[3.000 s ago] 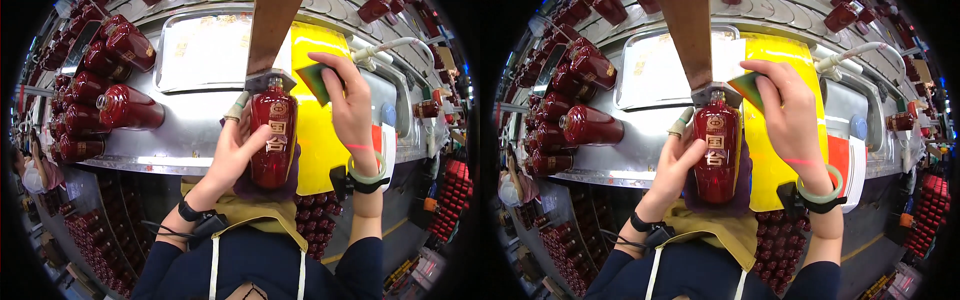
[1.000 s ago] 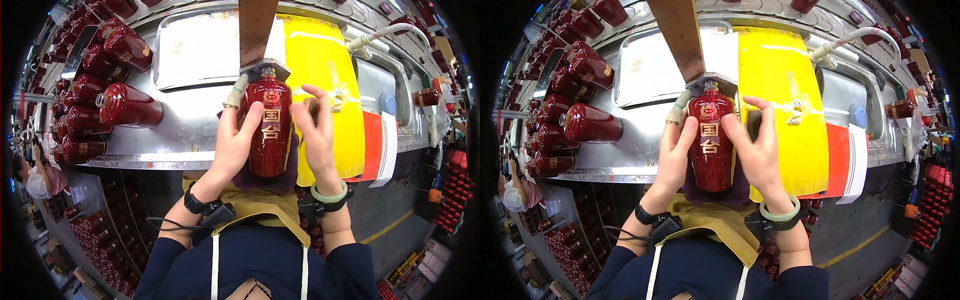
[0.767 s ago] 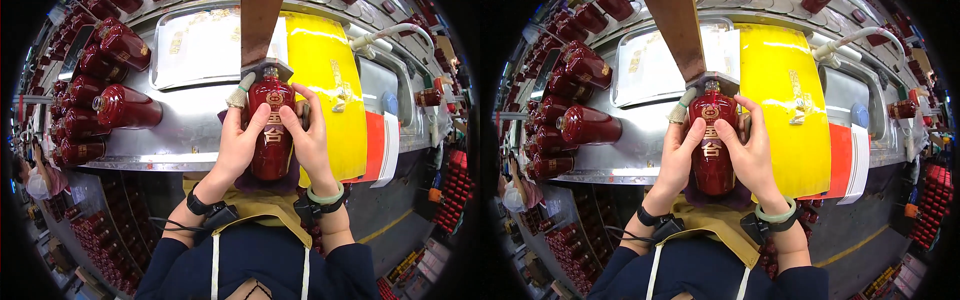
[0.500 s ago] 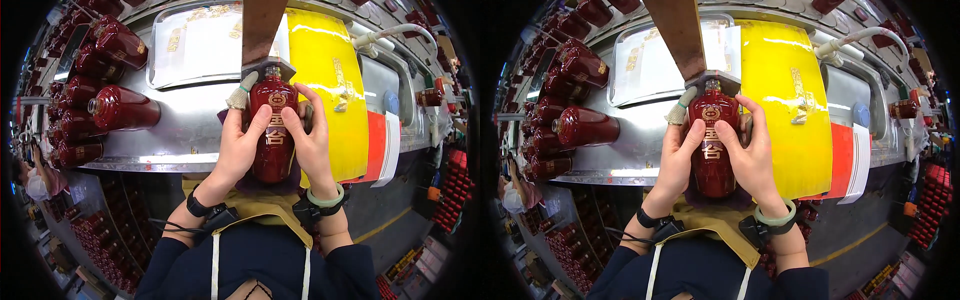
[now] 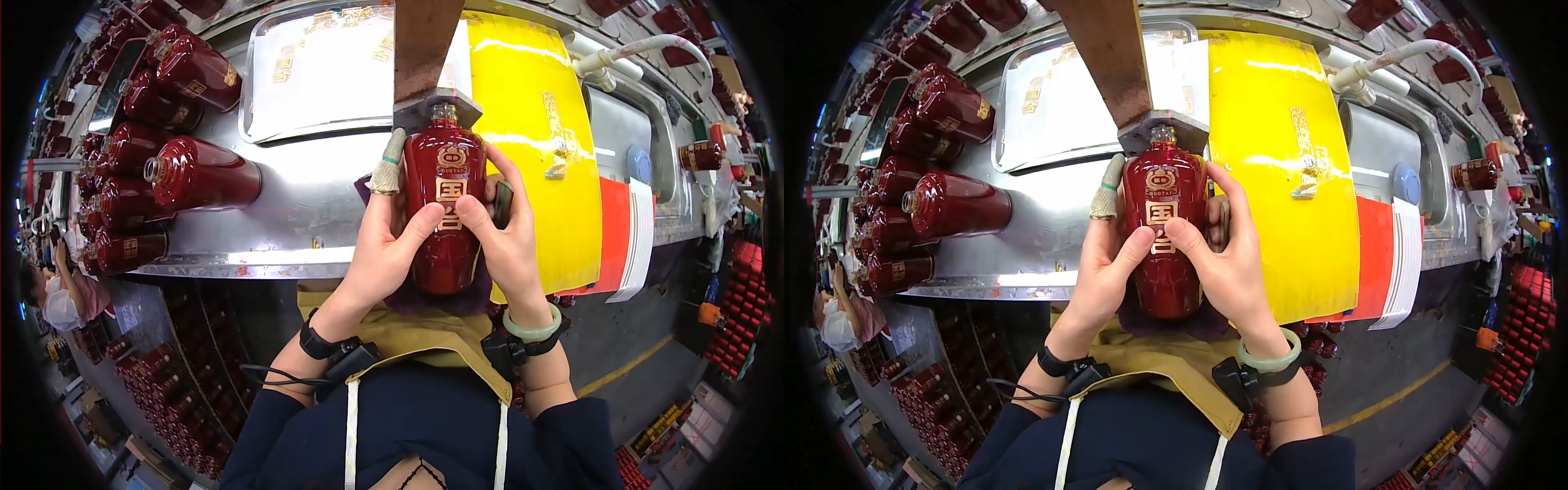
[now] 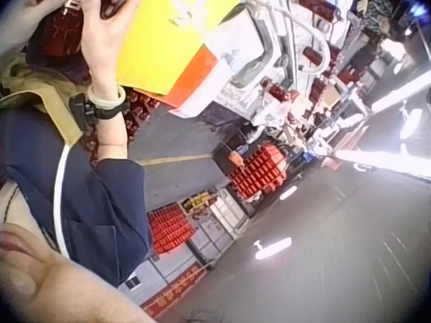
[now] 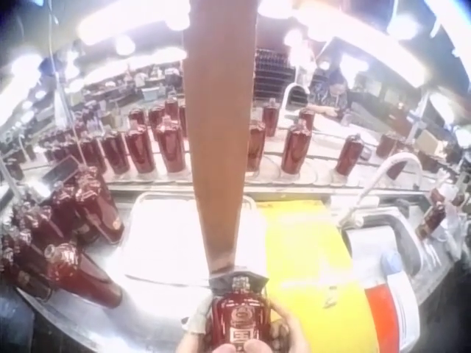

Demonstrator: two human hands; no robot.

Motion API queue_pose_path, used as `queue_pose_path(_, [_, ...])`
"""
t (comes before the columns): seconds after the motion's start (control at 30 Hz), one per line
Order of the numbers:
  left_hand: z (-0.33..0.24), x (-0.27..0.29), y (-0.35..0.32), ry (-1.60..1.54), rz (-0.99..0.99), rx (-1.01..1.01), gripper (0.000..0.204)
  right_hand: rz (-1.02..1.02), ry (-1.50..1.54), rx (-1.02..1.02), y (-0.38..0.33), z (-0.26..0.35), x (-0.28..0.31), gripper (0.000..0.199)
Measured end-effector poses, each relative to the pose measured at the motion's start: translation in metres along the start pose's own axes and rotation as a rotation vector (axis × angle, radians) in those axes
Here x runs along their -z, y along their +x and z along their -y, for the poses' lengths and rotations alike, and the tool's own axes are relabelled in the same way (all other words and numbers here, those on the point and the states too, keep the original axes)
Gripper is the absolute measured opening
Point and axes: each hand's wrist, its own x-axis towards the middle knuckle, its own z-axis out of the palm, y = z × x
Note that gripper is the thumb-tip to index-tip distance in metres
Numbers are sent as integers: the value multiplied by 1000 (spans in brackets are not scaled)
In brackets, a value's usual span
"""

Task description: Applying decorative labels and seals to red glass liquor bottles on a manufacturing line.

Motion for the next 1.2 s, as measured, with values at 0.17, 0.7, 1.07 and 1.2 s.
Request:
queue_pose_path(0.17, [-2,-4,-4,-112,0,-6,84,-67,-63,-150,1,1,11,64])
queue_pose_path(0.7, [9,2,-23,-25,-91,-117,94,257,-1186,1485,64,91,8,28])
queue_pose_path(1.07, [-14,47,40,1093,258,-684,74,2,-839,916,35,62,53,28])
queue_pose_path(1.2, [-18,46,61,1108,287,-744,70,-186,-700,633,28,40,57,25])
